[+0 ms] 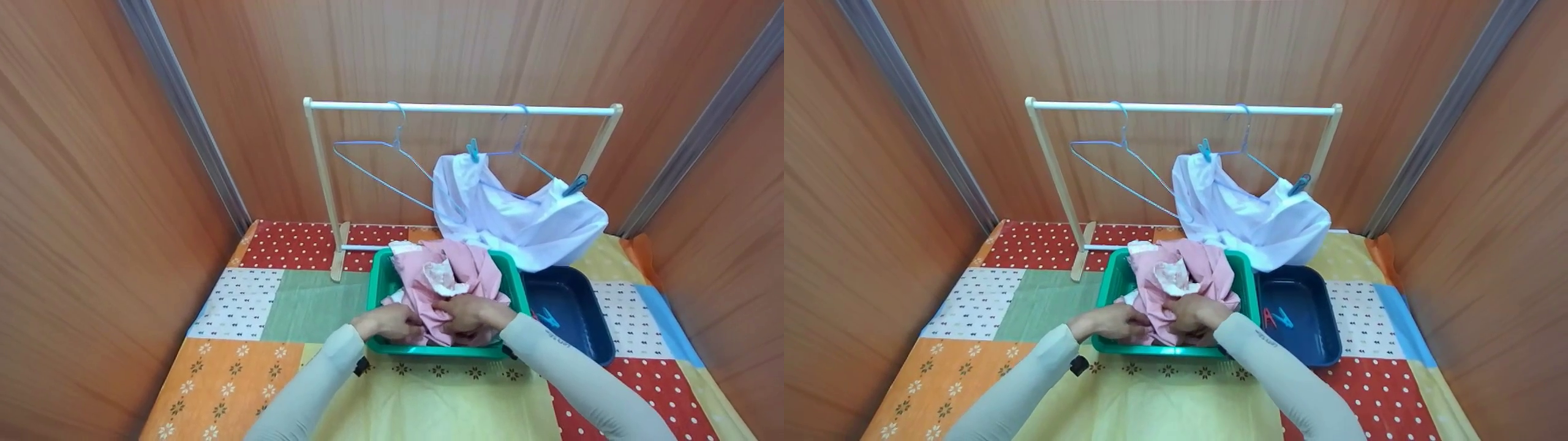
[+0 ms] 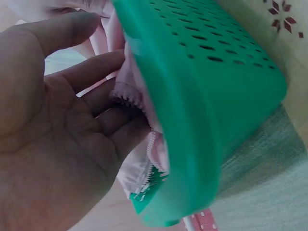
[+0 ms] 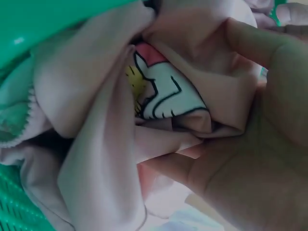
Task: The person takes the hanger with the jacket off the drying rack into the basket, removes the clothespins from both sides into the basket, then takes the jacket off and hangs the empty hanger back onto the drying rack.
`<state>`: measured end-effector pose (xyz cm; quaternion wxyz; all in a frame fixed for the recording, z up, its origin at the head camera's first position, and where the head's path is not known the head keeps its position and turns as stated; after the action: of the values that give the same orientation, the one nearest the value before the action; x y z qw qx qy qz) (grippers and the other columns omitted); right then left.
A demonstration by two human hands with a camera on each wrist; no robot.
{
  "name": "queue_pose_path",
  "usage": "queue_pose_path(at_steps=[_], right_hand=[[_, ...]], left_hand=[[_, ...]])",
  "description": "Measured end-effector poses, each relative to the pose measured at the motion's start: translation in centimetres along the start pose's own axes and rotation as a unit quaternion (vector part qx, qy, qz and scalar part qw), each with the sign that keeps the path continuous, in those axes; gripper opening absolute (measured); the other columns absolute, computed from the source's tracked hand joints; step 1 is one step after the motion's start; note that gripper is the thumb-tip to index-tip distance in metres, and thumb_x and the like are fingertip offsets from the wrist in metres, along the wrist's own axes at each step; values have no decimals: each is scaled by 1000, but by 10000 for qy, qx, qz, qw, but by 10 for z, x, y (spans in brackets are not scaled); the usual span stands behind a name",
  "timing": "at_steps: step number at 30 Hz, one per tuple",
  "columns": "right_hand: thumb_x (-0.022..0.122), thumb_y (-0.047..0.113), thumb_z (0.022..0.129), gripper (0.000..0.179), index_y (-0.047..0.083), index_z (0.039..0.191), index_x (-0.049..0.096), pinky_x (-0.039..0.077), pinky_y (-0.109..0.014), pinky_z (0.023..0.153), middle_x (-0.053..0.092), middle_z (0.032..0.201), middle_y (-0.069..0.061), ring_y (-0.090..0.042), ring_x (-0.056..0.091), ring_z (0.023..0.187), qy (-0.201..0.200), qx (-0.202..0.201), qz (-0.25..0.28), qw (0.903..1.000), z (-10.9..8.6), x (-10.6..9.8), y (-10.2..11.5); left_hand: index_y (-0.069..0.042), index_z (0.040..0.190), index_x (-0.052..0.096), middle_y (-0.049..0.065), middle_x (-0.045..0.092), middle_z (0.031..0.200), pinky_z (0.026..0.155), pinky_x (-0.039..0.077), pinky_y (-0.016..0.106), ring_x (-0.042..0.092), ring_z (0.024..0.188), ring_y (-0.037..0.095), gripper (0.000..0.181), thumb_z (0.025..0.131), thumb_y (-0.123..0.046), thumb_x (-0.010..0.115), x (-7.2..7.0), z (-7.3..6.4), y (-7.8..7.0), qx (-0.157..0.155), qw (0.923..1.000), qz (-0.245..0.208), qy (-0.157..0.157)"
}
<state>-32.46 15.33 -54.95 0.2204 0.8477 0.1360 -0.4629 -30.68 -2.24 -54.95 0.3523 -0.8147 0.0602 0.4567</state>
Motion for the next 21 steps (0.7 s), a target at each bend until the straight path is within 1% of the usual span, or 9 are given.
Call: queue_pose_path(at_steps=[2, 4, 7, 9, 11, 14, 16, 18, 21], right_hand=[[62, 42, 94, 60, 30, 150, 41, 46, -50, 103, 61, 133, -12, -26, 59, 116, -143, -8, 201, 9997, -2, -7, -4], [63, 43, 93, 60, 30, 149, 43, 45, -50, 105, 58, 138, -11, -27, 57, 121, -351, -112, 325, 9988, -6, -15, -7], [62, 46, 94, 65, 28, 151, 39, 42, -51, 108, 50, 148, -9, -31, 53, 129, -652, -384, 460, 9961, -13, -27, -11], [61, 45, 95, 66, 28, 153, 35, 45, -50, 104, 50, 149, -10, -33, 58, 122, -829, -540, 601, 9933, -18, -35, -13], [60, 42, 96, 63, 25, 152, 37, 47, -49, 101, 53, 146, -9, -32, 61, 118, -1103, -606, 822, 9886, -22, -43, -17], [59, 36, 98, 51, 18, 145, 48, 52, -49, 92, 63, 132, -12, -31, 66, 106, -1660, -578, 1174, 9774, -26, -57, -25], [58, 30, 99, 41, 11, 135, 57, 52, -50, 93, 66, 126, -14, -32, 64, 112, -2093, -613, 1225, 9682, -25, -65, -31], [58, 27, 99, 37, 8, 130, 60, 52, -50, 92, 67, 123, -16, -34, 64, 111, -2440, -567, 1259, 9599, -21, -71, -38], [59, 22, 97, 30, 6, 122, 65, 52, -50, 92, 68, 121, -16, -35, 65, 109, -3034, -475, 1249, 9434, -12, -77, -50]], left_hand=[[-19, 111, 73, -5, 62, 77, 63, 45, 25, 54, 67, 8, 27, 99, -36, 57, -6, 0, -1, 38, 9999, -132, -91], [-17, 109, 74, -5, 64, 79, 62, 45, 23, 54, 67, 7, 26, 99, -34, 57, -15, 0, -2, 189, 9991, -200, -325], [-13, 103, 74, 1, 69, 80, 58, 44, 22, 54, 63, 5, 23, 99, -28, 57, -28, -2, 0, 389, 9952, -384, -810], [-10, 102, 75, 4, 72, 84, 60, 46, 22, 56, 63, 5, 23, 99, -24, 58, -38, -2, 2, 497, 9904, -415, -1219], [-7, 106, 74, 7, 74, 91, 64, 51, 24, 61, 68, 9, 23, 99, -22, 58, -46, -2, 7, 501, 9851, -522, -1561], [-3, 119, 69, 11, 73, 109, 81, 57, 34, 68, 89, 19, 29, 98, -21, 59, -58, 0, 15, 420, 9764, -743, -1985], [-3, 126, 64, 14, 69, 120, 91, 55, 41, 66, 103, 26, 35, 97, -21, 61, -64, 4, 20, 270, 9724, -874, -2146], [-3, 130, 61, 16, 65, 127, 99, 51, 46, 62, 115, 32, 38, 96, -21, 62, -70, 10, 25, 124, 9690, -938, -2284], [-5, 133, 59, 17, 61, 133, 103, 47, 50, 58, 122, 34, 41, 96, -22, 62, -76, 21, 35, -59, 9646, -993, -2441]])
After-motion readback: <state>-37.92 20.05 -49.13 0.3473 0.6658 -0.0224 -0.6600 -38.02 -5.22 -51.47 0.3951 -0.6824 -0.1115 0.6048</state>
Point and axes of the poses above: each hand's wrist, its own z-axis towards the middle knuckle, its own x-axis out of the palm, y = z × x, the point moved 4 cm from there along z, towards the middle knuckle
